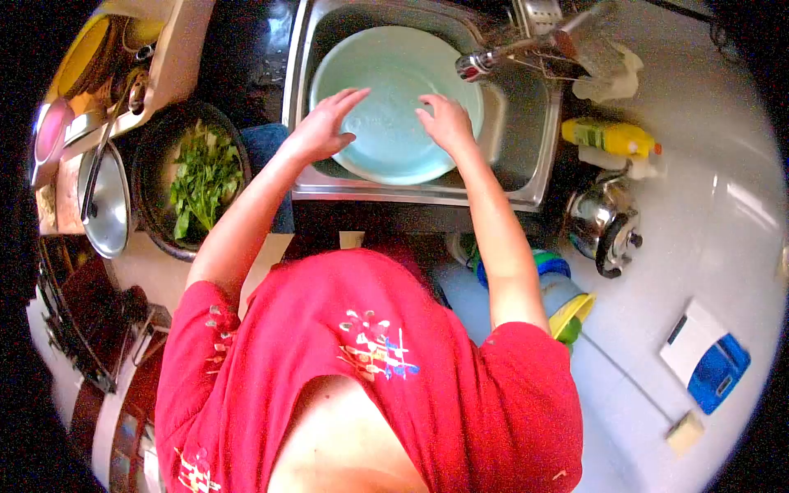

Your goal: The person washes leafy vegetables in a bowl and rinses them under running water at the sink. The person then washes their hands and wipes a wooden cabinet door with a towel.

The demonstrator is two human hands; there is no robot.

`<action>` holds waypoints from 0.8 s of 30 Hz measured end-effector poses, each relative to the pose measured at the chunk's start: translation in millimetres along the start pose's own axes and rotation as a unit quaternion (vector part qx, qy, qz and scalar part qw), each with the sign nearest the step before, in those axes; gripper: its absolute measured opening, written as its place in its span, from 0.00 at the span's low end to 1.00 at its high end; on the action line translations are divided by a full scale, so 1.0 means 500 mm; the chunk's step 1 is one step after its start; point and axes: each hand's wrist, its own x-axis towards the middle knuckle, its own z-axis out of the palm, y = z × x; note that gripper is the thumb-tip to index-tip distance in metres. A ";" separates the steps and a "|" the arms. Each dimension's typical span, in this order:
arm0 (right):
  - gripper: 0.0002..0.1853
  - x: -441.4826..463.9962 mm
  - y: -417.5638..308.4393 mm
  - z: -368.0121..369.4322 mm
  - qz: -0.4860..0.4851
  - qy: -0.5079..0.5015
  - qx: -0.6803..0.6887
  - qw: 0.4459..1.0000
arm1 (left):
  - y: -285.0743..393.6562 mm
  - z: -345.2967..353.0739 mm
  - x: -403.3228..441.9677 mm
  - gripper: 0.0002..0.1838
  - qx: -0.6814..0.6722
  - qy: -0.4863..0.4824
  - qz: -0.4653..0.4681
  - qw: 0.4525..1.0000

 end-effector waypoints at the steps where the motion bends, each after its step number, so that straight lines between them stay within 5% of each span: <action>1: 0.20 -0.004 -0.005 -0.017 0.003 -0.047 -0.006 0.999 | -0.004 -0.009 0.013 0.35 -0.053 0.003 0.003 0.999; 4: 0.20 -0.021 -0.073 -0.091 -0.041 -0.203 -0.067 0.976 | 0.033 -0.057 0.002 0.26 -0.054 -0.007 0.004 0.998; 11: 0.13 -0.146 -0.317 -0.340 -0.153 -0.130 0.018 0.979 | 0.156 -0.254 -0.032 0.13 -0.182 0.029 0.061 0.981; 15: 0.09 -0.223 -0.404 -0.434 -0.253 -0.043 0.172 0.951 | 0.239 -0.355 -0.067 0.11 -0.323 0.130 0.167 0.923; 17: 0.08 -0.217 -0.392 -0.431 -0.325 -0.092 0.320 0.885 | 0.283 -0.361 -0.074 0.12 -0.445 0.128 0.110 0.880; 19: 0.08 -0.162 -0.323 -0.381 -0.403 -0.186 0.498 0.745 | 0.235 -0.313 -0.039 0.09 -0.523 0.117 0.178 0.825; 20: 0.08 -0.119 -0.279 -0.331 -0.415 -0.250 0.548 0.682 | 0.215 -0.270 -0.012 0.12 -0.495 0.127 0.157 0.845; 21: 0.09 -0.074 -0.224 -0.241 -0.334 -0.266 0.548 0.720 | 0.165 -0.215 0.026 0.19 -0.271 0.111 0.118 0.949; 22: 0.11 -0.039 -0.178 -0.144 -0.175 -0.252 0.455 0.836 | 0.067 -0.100 0.061 0.26 0.049 0.206 0.181 0.960; 23: 0.12 -0.022 -0.144 -0.060 -0.054 -0.245 0.255 0.934 | 0.059 -0.068 0.041 0.29 0.161 -0.080 0.004 0.984; 24: 0.14 -0.026 -0.121 -0.001 -0.005 -0.252 0.115 0.961 | 0.043 -0.042 0.000 0.29 0.143 -0.074 0.075 0.984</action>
